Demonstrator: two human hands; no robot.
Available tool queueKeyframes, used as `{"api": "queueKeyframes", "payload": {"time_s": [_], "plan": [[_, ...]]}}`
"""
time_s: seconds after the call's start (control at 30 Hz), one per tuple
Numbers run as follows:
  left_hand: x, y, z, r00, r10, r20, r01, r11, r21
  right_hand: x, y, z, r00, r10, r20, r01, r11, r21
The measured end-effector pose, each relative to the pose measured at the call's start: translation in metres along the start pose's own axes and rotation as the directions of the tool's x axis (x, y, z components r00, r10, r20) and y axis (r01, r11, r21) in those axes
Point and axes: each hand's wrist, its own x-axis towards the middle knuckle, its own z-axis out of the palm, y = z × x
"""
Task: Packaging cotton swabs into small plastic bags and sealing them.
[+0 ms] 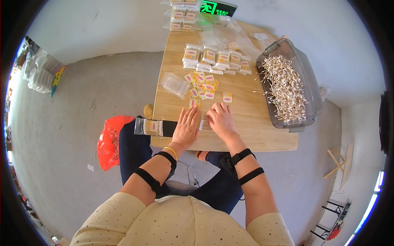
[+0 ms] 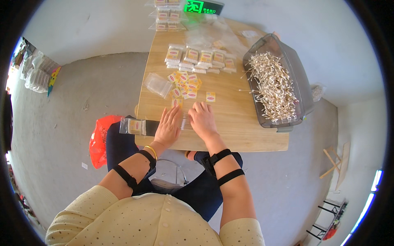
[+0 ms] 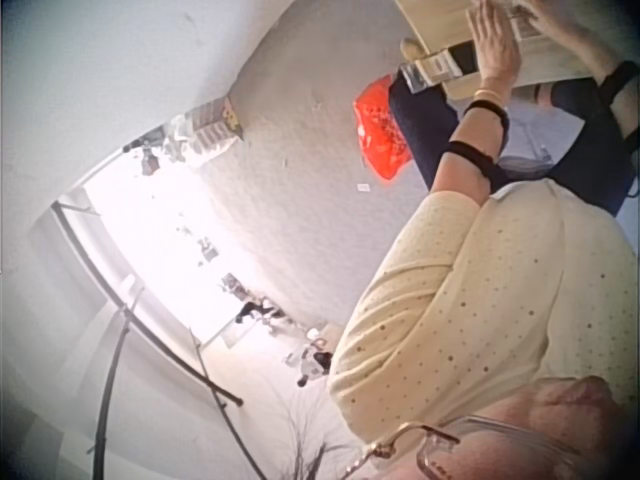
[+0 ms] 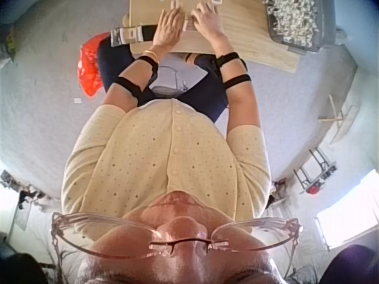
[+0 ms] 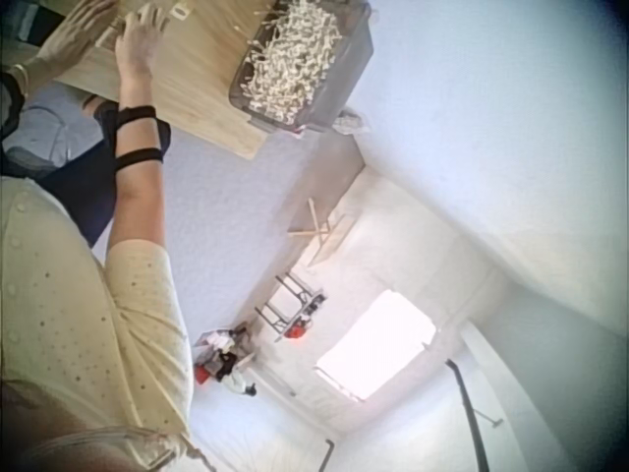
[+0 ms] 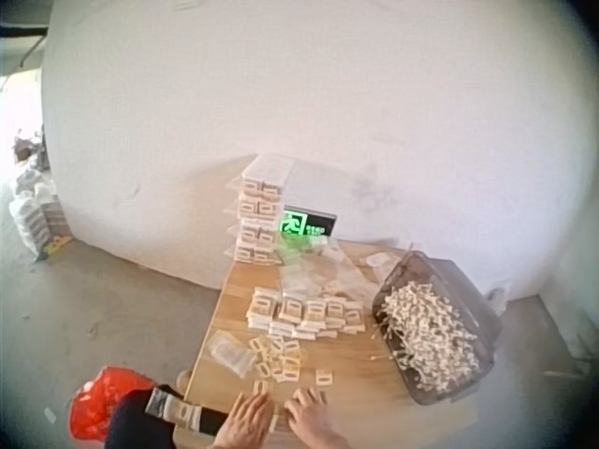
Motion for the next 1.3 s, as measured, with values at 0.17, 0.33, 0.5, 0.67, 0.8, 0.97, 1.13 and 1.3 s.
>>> {"api": "queueKeyframes", "payload": {"time_s": [0.17, 0.33, 0.5, 0.67, 0.8, 0.97, 1.13, 1.3], "plan": [[0.0, 0.0, 0.0, 1.0, 0.001, -0.01, 0.0, 1.0, 0.01, 0.0, 0.0, -0.002, 0.998, -0.038, 0.048, 0.039, 0.999, -0.026], [0.001, -0.002, -0.004, 0.997, 0.008, -0.079, -0.018, 0.991, -0.134, 0.006, 0.004, 0.0, 0.992, -0.093, 0.089, 0.102, 0.99, -0.096], [0.0, 0.009, -0.031, 0.964, -0.12, -0.239, 0.036, 0.944, -0.328, 0.003, -0.007, -0.018, 0.998, -0.057, -0.009, 0.057, 0.998, -0.023], [-0.011, 0.013, -0.08, 0.958, -0.238, -0.162, 0.111, 0.823, -0.557, 0.003, -0.076, -0.078, 0.986, -0.106, -0.13, 0.12, 0.988, 0.101], [-0.03, 0.029, -0.126, 0.967, -0.139, -0.215, -0.004, 0.832, -0.555, -0.013, -0.109, -0.108, 0.975, -0.085, -0.207, 0.114, 0.984, 0.134], [-0.063, 0.039, -0.168, 0.96, -0.099, -0.261, -0.063, 0.833, -0.549, -0.027, -0.151, -0.13, 0.969, -0.076, -0.236, 0.129, 0.967, 0.218], [-0.086, 0.044, -0.2, 0.94, -0.045, -0.338, -0.174, 0.788, -0.59, -0.044, -0.174, -0.148, 0.996, 0.086, -0.013, -0.063, 0.813, 0.579], [-0.107, 0.052, -0.227, 0.926, -0.053, -0.375, -0.187, 0.798, -0.574, -0.047, -0.204, -0.168, 0.994, 0.111, 0.025, -0.1, 0.754, 0.649]]}}
